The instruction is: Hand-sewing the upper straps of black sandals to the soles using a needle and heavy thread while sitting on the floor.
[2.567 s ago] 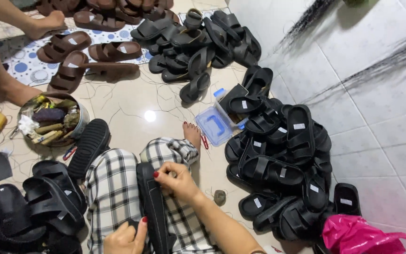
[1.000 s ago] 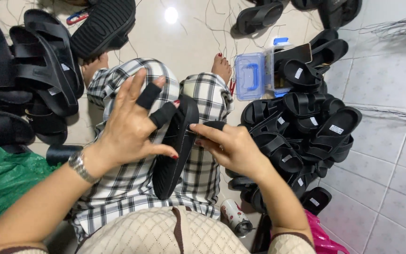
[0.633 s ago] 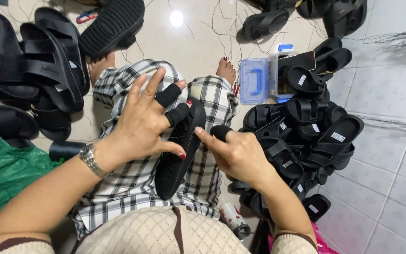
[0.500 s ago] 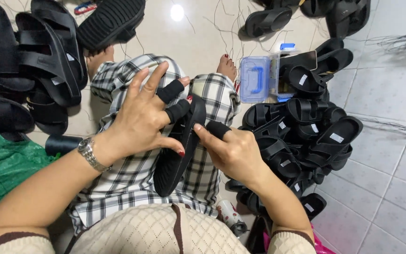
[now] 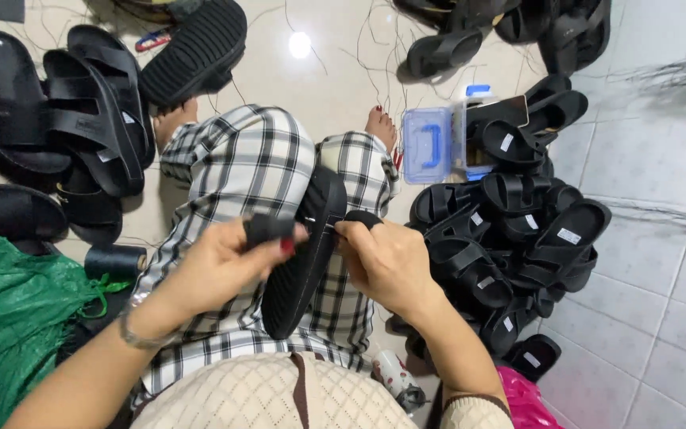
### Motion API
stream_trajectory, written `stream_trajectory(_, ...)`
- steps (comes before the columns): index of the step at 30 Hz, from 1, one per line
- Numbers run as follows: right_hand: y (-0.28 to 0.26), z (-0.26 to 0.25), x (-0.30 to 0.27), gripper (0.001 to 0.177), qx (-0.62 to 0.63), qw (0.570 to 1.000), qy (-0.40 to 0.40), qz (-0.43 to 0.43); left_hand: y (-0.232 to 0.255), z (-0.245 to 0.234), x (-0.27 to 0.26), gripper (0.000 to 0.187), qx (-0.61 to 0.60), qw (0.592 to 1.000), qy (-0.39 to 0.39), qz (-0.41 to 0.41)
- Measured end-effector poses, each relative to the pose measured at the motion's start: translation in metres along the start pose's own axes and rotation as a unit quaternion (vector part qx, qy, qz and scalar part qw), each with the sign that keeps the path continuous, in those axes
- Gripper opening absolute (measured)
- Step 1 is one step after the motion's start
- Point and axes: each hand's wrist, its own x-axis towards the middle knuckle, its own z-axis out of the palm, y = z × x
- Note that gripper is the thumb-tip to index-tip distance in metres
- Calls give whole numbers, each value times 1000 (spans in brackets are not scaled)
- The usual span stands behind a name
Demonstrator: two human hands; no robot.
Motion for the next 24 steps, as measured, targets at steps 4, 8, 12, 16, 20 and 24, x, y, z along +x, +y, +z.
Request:
stream_trajectory(4, 1, 1, 4, 11, 22, 1000, 0, 0, -16, 8, 5, 18, 147, 983, 104, 24)
stream_trajectory(8, -2, -2, 0, 22, -35, 999, -7, 0, -51, 10, 6, 21, 297, 946, 28, 124)
stream_trajectory(12, -23, -39, -3, 46, -120, 989, -90, 15, -92, 17, -1, 46, 421, 884, 67, 191)
stream_trajectory(16, -20, -64, -18, 78, -148, 959, -231, 64, -46, 20, -1, 73, 446, 880, 43, 158)
stream_trajectory(20, -2, -64, -34, 51, 32, 973, -167, 154, -3, 8, 4, 83, 279, 959, 19, -46)
stream_trajectory(24, -10, -8, -18, 22, 260, 951, 28, 164, -8, 0, 3, 83, 333, 943, -5, 26)
